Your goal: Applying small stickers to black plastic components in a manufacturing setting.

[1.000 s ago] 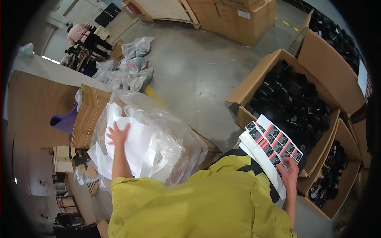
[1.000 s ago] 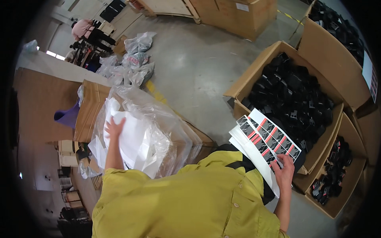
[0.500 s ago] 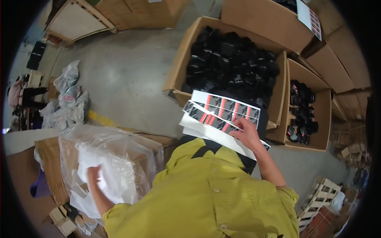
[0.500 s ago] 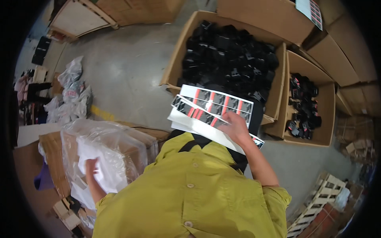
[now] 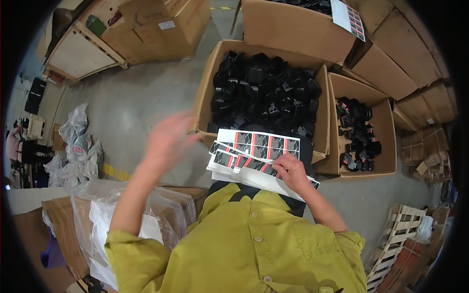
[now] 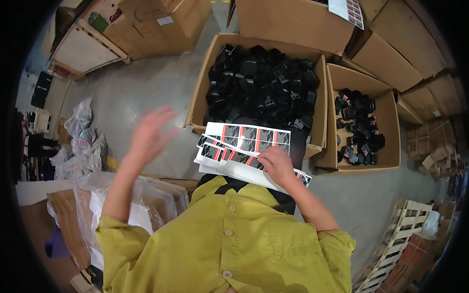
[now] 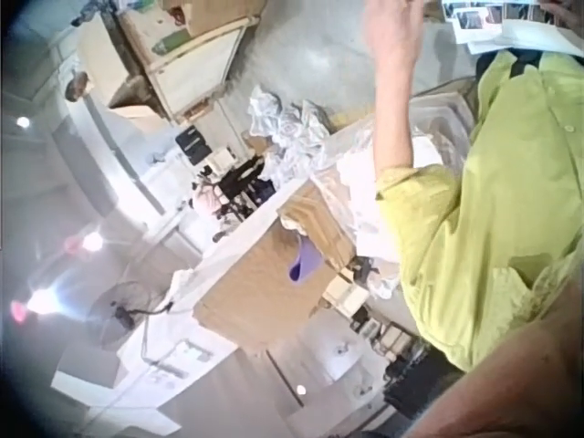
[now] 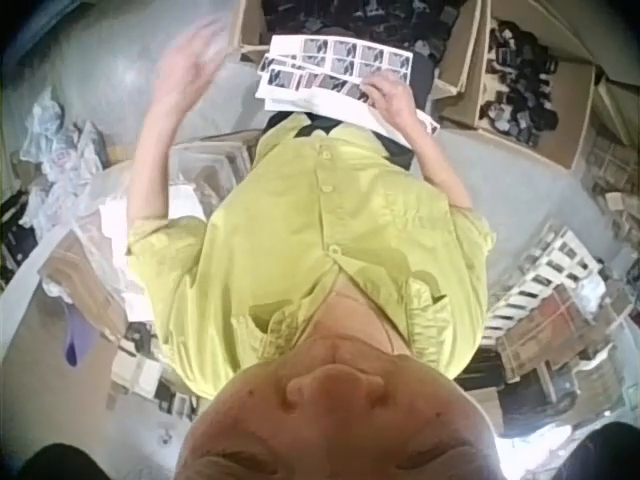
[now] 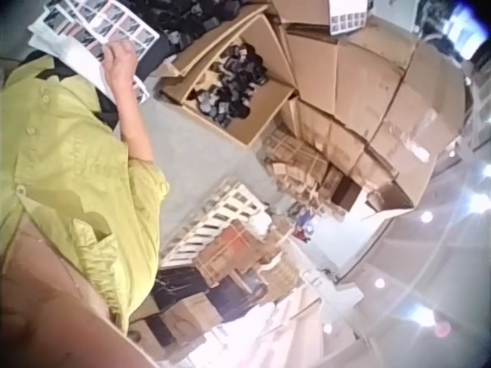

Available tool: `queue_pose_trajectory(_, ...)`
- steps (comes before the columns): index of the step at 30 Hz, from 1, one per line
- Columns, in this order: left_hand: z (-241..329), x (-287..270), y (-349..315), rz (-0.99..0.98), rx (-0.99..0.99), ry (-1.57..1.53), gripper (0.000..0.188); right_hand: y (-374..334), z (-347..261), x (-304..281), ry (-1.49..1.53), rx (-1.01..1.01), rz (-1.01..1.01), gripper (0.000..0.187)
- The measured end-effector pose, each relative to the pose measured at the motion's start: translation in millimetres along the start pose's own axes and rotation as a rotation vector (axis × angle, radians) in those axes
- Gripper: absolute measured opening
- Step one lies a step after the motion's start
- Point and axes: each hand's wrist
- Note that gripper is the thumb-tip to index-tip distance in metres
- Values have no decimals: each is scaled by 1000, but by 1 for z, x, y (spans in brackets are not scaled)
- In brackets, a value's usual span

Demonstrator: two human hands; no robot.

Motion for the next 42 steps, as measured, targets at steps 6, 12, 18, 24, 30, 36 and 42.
queue_pose_trajectory(6,56,163,81,-155,302,-193,63,-10,-33,-29,127,198,-114,10)
queue_pose_trajectory(12,94,179,98,-861,196,-70,76,-40,-21,-81,379,427,224,10)
queue_pose_trajectory(18,100,166,84,-976,193,-188,81,-43,2,-89,519,471,320,9)
queue_pose_trajectory(24,67,187,80,-770,-60,-663,26,-63,56,-102,771,724,40,7)
queue_pose_trajectory(30,71,190,75,-546,25,-667,30,-106,62,-86,972,818,-38,10)
queue_pose_trajectory(36,106,155,62,-674,404,-299,55,-118,55,-64,871,862,-28,10)
queue_pose_trajectory(42,102,160,52,-1200,285,-212,66,-115,38,-67,839,905,-63,11)
Point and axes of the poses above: each hand's wrist, its own y-axis towards the middle knuckle, its own x-axis out of the palm, z = x × y, and after that the axes turned 5 degrees about x, right-handed
